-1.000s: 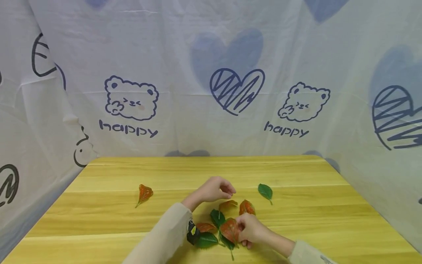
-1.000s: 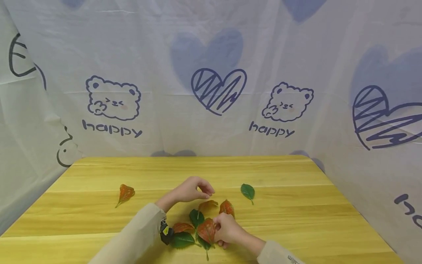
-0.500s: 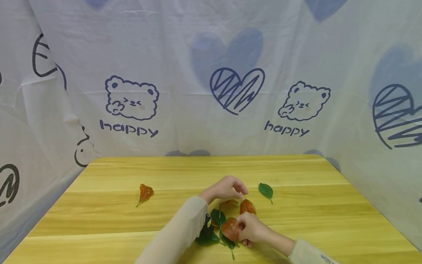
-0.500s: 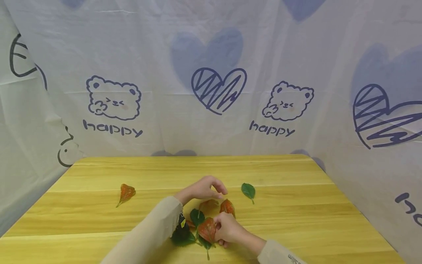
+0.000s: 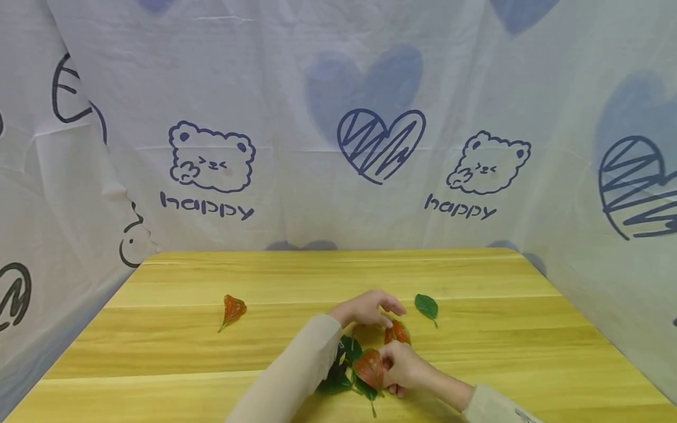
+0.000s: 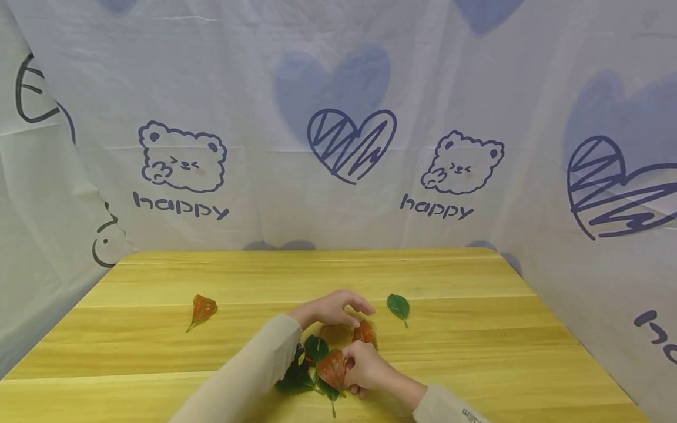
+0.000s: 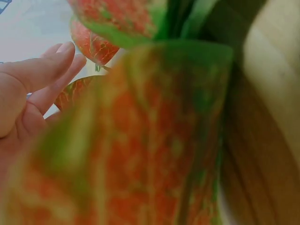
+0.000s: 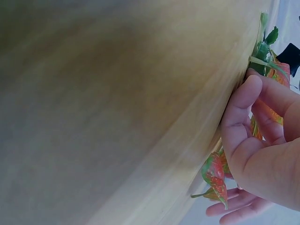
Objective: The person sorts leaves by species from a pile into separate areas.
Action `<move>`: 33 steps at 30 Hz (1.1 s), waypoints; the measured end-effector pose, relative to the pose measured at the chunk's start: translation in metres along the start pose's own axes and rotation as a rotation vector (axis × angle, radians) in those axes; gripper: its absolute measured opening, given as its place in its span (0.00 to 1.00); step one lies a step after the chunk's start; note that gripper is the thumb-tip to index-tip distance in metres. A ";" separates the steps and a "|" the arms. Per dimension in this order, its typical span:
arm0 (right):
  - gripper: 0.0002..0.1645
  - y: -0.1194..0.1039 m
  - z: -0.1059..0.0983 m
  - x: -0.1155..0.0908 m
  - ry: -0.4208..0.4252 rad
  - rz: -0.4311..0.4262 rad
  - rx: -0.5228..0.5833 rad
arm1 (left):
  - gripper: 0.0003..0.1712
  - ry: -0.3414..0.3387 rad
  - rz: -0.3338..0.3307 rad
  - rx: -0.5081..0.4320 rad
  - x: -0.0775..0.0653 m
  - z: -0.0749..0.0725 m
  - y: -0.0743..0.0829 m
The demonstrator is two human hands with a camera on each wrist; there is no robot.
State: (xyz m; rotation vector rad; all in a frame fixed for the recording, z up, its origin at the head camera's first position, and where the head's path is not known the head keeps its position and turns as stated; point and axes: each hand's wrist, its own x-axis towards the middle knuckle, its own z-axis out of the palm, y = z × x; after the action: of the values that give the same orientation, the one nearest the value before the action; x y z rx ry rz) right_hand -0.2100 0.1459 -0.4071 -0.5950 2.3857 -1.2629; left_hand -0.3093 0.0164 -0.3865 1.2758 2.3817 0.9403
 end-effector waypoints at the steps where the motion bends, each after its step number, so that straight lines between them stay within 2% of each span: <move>1: 0.12 0.000 0.000 0.000 -0.001 0.000 0.001 | 0.19 -0.005 -0.009 0.008 0.000 0.001 0.001; 10: 0.12 -0.001 0.001 -0.001 0.002 -0.020 -0.014 | 0.20 -0.035 -0.063 0.093 0.003 0.006 0.005; 16: 0.12 -0.002 0.001 -0.001 0.003 -0.025 -0.021 | 0.15 -0.023 -0.083 0.151 0.005 0.008 0.008; 19: 0.12 -0.003 0.001 -0.001 0.006 -0.028 -0.017 | 0.12 0.013 -0.083 0.117 0.006 0.007 0.009; 25: 0.13 -0.003 0.001 -0.001 0.015 -0.042 -0.010 | 0.13 0.126 -0.052 0.044 0.007 0.002 0.008; 29: 0.13 -0.003 0.000 -0.001 0.010 -0.032 -0.014 | 0.17 0.178 -0.055 0.015 0.006 -0.003 0.009; 33: 0.13 -0.003 0.000 -0.001 -0.003 -0.015 -0.011 | 0.15 0.236 -0.080 0.011 0.001 -0.009 0.012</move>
State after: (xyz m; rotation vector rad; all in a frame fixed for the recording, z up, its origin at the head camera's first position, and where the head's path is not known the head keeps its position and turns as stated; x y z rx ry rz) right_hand -0.2084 0.1454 -0.4042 -0.6185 2.3909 -1.2550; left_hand -0.3069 0.0178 -0.3722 1.1187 2.5960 1.1093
